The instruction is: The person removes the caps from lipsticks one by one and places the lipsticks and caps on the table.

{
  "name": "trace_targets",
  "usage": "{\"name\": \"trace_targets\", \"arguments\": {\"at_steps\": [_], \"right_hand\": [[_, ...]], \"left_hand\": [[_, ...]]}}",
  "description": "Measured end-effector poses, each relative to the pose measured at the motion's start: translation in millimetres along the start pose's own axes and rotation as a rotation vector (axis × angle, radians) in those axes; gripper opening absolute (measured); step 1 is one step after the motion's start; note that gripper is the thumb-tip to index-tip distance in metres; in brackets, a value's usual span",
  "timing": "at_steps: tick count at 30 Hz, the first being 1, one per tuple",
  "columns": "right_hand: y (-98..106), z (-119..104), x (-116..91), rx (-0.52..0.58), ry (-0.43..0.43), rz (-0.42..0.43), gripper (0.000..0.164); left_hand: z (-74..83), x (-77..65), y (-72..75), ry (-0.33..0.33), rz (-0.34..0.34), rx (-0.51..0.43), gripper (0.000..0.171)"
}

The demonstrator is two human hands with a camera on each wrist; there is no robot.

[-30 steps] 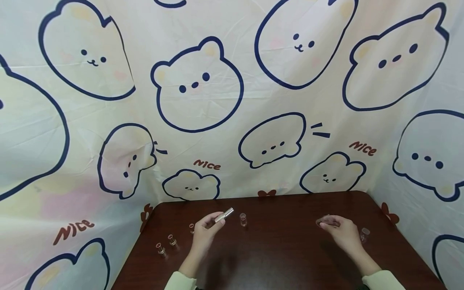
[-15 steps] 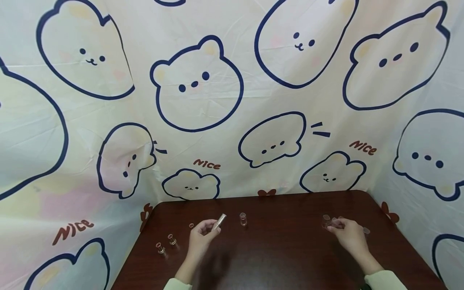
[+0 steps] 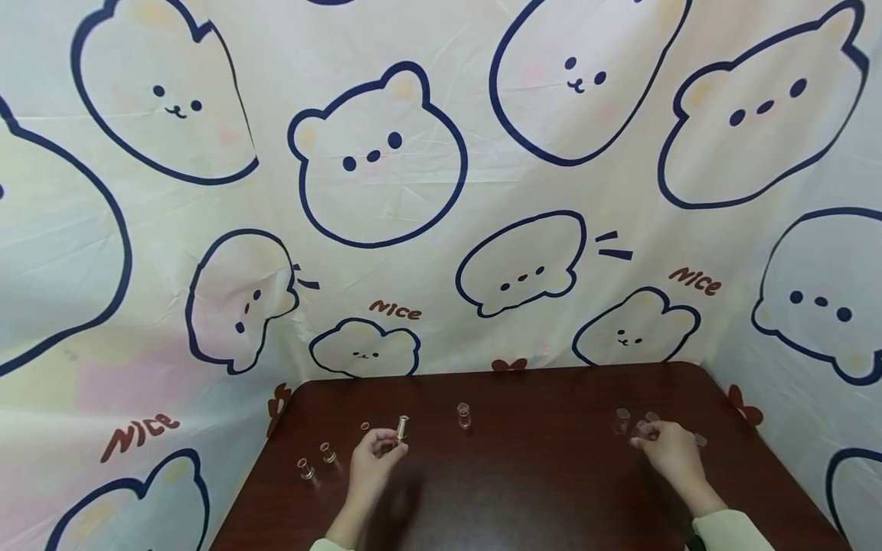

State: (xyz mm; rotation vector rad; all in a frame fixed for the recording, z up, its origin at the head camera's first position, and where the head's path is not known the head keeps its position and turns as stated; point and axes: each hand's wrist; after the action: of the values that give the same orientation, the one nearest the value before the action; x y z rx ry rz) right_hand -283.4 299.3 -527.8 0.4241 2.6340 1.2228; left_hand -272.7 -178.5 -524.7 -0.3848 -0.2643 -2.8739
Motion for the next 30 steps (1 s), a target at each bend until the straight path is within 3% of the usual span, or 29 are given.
{"name": "trace_targets", "arguments": {"at_steps": [14,23,30], "right_hand": [[-7.5,7.4,6.9,-0.045,-0.014,0.0,0.021],[-10.0,12.1,8.5,-0.072,0.007,-0.009,0.02],[-13.2,14.2,7.6,-0.087,0.017,-0.001,0.02]], "left_hand": [[-22.3,1.2,19.4,-0.001,0.168,0.139,0.028],[-33.3,4.2,30.1,-0.003,0.225,0.186,0.028],[-41.3,7.3,36.5,0.0,0.289,0.304,0.028]]}}
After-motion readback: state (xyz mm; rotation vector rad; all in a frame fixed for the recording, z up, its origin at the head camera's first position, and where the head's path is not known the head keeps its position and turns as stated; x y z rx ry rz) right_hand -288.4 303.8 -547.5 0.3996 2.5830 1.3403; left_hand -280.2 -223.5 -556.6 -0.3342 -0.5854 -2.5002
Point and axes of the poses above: each hand's wrist, its own x-axis towards the middle knuckle, its own y-axis out of the back of the hand, z = x × y, and after that the axes turned 9 degrees about -y, right-handed
